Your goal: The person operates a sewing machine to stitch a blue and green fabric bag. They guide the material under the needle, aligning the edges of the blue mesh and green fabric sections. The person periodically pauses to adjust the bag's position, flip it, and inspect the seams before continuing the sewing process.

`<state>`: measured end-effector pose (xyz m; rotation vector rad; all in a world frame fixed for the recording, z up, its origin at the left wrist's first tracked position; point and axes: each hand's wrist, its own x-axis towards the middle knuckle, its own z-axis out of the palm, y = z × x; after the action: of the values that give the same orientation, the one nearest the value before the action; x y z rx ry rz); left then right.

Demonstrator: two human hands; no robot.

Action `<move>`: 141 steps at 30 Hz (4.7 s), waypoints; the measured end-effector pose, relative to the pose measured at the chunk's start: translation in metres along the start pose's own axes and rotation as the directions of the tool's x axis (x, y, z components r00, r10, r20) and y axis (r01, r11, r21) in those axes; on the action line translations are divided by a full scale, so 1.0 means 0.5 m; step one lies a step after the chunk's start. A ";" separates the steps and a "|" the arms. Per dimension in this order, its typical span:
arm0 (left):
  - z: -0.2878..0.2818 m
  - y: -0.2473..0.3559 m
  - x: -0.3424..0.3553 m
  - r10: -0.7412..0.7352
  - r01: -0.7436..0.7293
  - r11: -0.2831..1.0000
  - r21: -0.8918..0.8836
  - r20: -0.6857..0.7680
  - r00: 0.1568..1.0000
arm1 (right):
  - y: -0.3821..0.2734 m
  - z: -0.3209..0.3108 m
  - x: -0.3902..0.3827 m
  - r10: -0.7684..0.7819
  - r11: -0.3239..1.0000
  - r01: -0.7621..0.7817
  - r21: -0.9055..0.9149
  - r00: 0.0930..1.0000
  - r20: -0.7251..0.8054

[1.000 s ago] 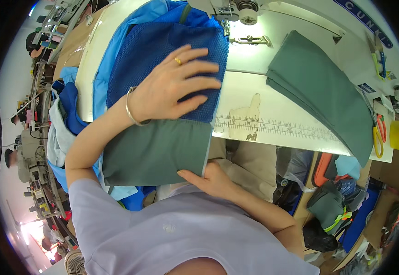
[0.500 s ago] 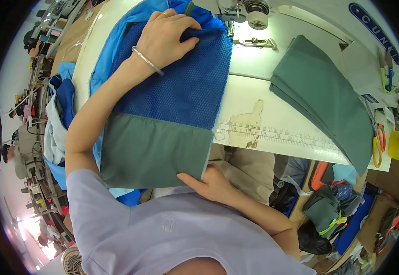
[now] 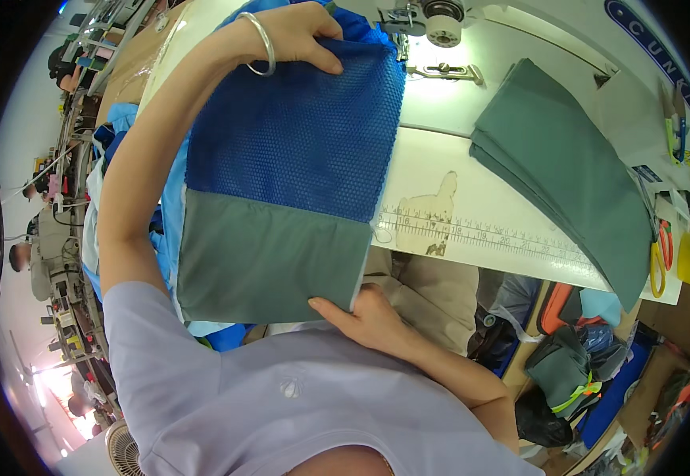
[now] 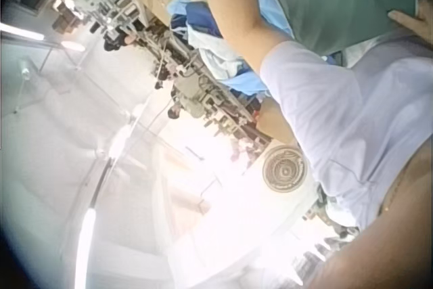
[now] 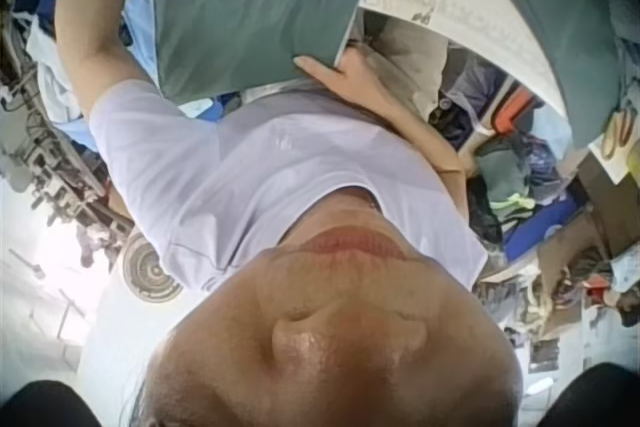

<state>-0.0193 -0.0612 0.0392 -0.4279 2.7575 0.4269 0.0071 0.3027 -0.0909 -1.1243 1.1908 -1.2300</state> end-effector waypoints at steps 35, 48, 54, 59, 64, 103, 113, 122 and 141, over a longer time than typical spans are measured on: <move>0.135 0.187 -0.103 0.015 0.006 0.998 0.060 -0.339 0.941 | -0.061 0.007 0.004 -0.115 0.989 0.113 -0.097 0.993 -0.012; 0.171 0.124 -0.145 0.396 -0.364 0.916 0.168 -0.524 0.754 | -0.037 0.009 -0.013 0.079 0.974 -0.124 0.192 0.971 0.226; 0.173 0.107 -0.145 0.400 -0.368 0.914 0.168 -0.522 0.754 | -0.042 0.011 -0.010 0.100 0.977 -0.138 0.165 0.970 0.222; 0.172 0.104 -0.139 0.399 -0.362 0.915 0.179 -0.528 0.749 | -0.038 0.010 -0.010 0.134 0.971 -0.173 0.164 0.966 0.223; 0.163 0.097 -0.126 0.410 -0.364 0.911 0.196 -0.540 0.735 | -0.035 0.003 -0.002 0.151 0.960 -0.195 0.203 0.964 0.217; 0.195 0.146 -0.162 0.450 -0.411 0.890 0.199 -0.531 0.718 | -0.060 -0.021 0.018 0.044 0.982 -0.070 0.174 0.988 0.149; 0.155 0.086 -0.080 0.520 -0.440 0.853 0.280 -0.515 0.681 | -0.108 -0.043 0.071 0.133 0.915 -0.149 0.374 0.989 0.069; 0.117 0.031 -0.025 0.566 -0.439 0.823 0.360 -0.454 0.689 | -0.117 -0.026 0.087 0.330 0.737 -0.274 0.617 0.944 0.026; 0.087 0.014 -0.017 0.538 -0.463 0.840 0.284 -0.322 0.779 | -0.179 -0.036 0.123 0.411 0.479 -0.321 0.817 0.905 0.114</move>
<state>-0.0025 -0.0380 0.0048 0.3362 3.2553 0.2011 -0.0180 0.2387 -0.0051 -0.0670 0.6849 -1.2742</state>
